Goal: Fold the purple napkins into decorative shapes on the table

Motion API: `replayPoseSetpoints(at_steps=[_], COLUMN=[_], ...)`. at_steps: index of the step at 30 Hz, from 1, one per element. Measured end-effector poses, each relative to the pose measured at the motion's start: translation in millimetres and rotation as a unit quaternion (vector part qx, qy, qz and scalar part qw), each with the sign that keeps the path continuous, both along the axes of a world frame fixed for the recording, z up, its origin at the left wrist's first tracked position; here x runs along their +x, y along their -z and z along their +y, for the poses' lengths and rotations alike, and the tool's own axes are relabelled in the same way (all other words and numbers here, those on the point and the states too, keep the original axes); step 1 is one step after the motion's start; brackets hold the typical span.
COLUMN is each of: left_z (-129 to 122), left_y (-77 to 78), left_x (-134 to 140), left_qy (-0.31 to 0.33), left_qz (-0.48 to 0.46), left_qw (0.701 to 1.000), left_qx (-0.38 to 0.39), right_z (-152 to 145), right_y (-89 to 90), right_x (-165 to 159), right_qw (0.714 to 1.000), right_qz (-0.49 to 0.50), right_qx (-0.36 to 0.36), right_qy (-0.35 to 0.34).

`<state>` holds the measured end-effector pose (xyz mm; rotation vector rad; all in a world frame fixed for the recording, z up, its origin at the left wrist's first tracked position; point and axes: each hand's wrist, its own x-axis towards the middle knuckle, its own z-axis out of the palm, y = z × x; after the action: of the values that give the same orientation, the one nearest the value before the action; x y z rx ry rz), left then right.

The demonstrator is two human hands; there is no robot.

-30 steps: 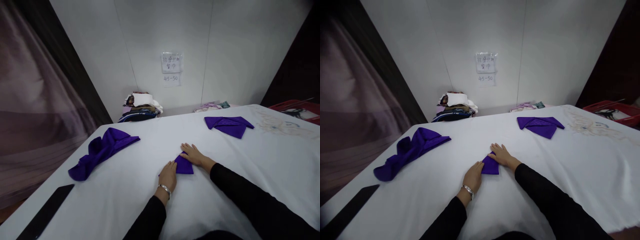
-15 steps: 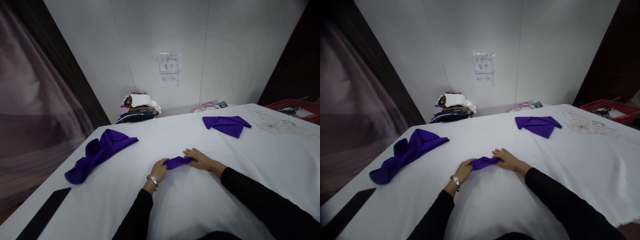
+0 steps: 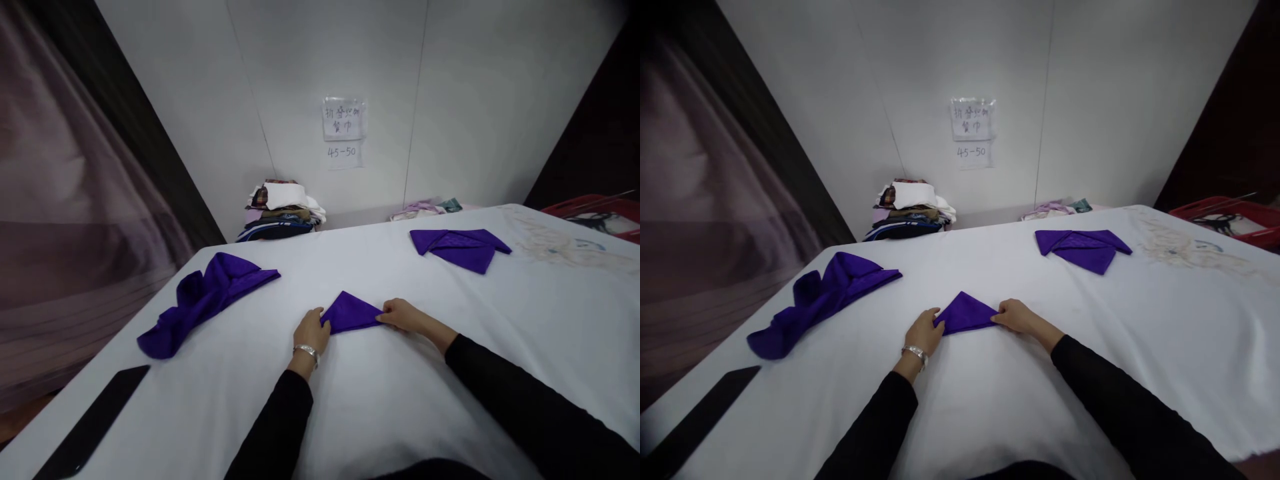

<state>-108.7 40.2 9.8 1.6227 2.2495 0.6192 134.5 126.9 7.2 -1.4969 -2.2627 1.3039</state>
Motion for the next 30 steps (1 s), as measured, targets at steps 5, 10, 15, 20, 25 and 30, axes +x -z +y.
replayPoseSetpoints(at_steps=[5, 10, 15, 20, 25, 30], left_z=[1, 10, 12, 11, 13, 13], left_y=[-4.0, 6.2, 21.3, 23.7, 24.7, 29.2], left_x=[15, 33, 34, 31, 30, 28], left_qy=[0.072, 0.245, 0.266, 0.270, 0.276, 0.279], left_qz=[0.070, 0.166, 0.209, 0.219, 0.228, 0.226], left_qw=[0.994, 0.955, 0.941, 0.938, 0.933, 0.933], left_qx=[0.052, 0.029, 0.014, 0.021, 0.020, 0.022], right_z=[-3, -3, 6, 3, -14, -19], right_y=[-6.6, -12.2, -20.6, -24.9, -6.6, 13.0], right_x=[0, 0, 17, -1, -48, -58], right_qw=[0.996, 0.978, 0.980, 0.939, 0.923, 0.923], right_qz=[-0.075, -0.148, -0.101, 0.106, 0.024, -0.054], right_qx=[0.048, 0.141, 0.171, 0.327, 0.347, 0.322], right_qy=[-0.014, -0.040, -0.022, 0.020, -0.161, -0.202])
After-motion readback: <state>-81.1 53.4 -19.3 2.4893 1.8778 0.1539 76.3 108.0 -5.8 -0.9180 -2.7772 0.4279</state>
